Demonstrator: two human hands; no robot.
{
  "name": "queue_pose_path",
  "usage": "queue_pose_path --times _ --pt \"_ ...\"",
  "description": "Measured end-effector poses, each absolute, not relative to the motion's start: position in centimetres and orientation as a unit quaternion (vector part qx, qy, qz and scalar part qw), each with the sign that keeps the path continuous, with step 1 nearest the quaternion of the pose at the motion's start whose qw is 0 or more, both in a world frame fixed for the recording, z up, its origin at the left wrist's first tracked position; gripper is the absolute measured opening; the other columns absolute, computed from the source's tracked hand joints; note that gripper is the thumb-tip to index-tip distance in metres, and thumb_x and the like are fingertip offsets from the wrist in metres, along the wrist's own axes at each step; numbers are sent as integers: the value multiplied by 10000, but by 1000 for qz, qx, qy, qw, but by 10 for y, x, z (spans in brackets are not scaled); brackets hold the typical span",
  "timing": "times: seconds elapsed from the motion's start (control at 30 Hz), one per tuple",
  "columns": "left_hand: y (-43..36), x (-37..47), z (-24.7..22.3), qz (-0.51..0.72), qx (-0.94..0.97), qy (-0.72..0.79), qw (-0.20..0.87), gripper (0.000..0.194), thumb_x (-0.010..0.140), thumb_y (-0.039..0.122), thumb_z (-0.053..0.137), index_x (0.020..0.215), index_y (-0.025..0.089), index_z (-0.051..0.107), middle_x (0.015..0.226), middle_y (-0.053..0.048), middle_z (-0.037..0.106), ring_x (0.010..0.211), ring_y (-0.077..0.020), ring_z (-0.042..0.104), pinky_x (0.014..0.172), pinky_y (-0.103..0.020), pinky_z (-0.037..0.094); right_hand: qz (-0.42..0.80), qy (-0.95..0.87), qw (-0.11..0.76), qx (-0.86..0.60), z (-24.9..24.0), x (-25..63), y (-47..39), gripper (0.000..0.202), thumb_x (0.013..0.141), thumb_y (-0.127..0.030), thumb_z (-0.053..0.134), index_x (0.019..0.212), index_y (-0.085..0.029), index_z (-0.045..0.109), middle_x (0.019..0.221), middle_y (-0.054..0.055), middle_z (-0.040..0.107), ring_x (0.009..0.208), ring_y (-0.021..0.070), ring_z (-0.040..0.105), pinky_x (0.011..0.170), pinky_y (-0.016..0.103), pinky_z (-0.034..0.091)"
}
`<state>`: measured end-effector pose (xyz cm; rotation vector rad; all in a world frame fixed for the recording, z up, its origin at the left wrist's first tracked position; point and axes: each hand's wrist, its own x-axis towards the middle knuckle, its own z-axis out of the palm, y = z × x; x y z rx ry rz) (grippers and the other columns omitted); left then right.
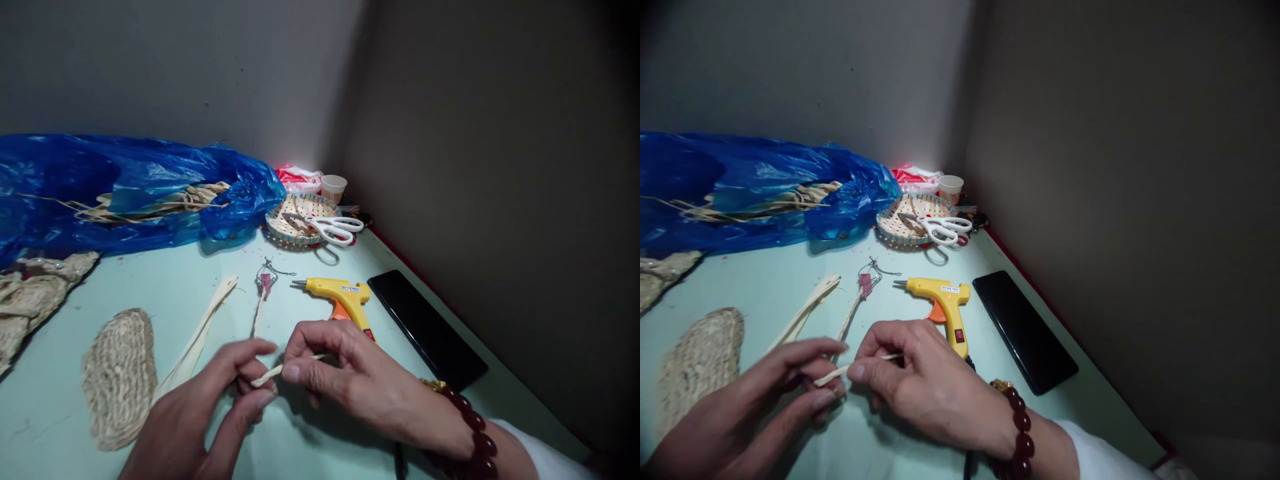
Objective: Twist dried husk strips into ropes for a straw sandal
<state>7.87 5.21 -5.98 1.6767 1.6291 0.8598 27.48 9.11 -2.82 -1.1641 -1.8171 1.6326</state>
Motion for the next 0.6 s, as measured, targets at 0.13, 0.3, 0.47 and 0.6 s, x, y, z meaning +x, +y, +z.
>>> queue_pose_path --times 0.13,0.3,0.47,0.6 --pt "53 75 -62 333 636 614 329 236 868 457 504 1081 357 528 755 94 697 671 -137 666 678 -225 479 582 -672 196 -414 -27 273 88 124 860 -238 591 747 -190 574 618 -62 446 581 80 373 518 202 292" --pt "52 76 -60 323 623 633 327 201 843 455 528 1011 351 564 741 107 730 598 -111 662 642 -193 489 569 -673 210 -422 -33 267 78 177 803 -152 568 657 -182 472 556 -77 350 545 68 317 484 195 257" --pt "55 79 -55 364 569 636 373 209 787 442 579 947 312 610 709 86 731 582 -127 649 617 -192 510 637 -632 203 -392 -33 270 80 227 890 -303 559 707 -168 557 549 -64 450 512 63 369 475 188 285" --pt "59 80 -49 361 543 631 421 212 770 424 604 942 300 607 686 77 709 574 -131 623 585 -196 504 636 -655 150 -380 -20 282 94 383 908 -473 553 727 -148 645 597 -19 593 505 75 393 491 214 300"
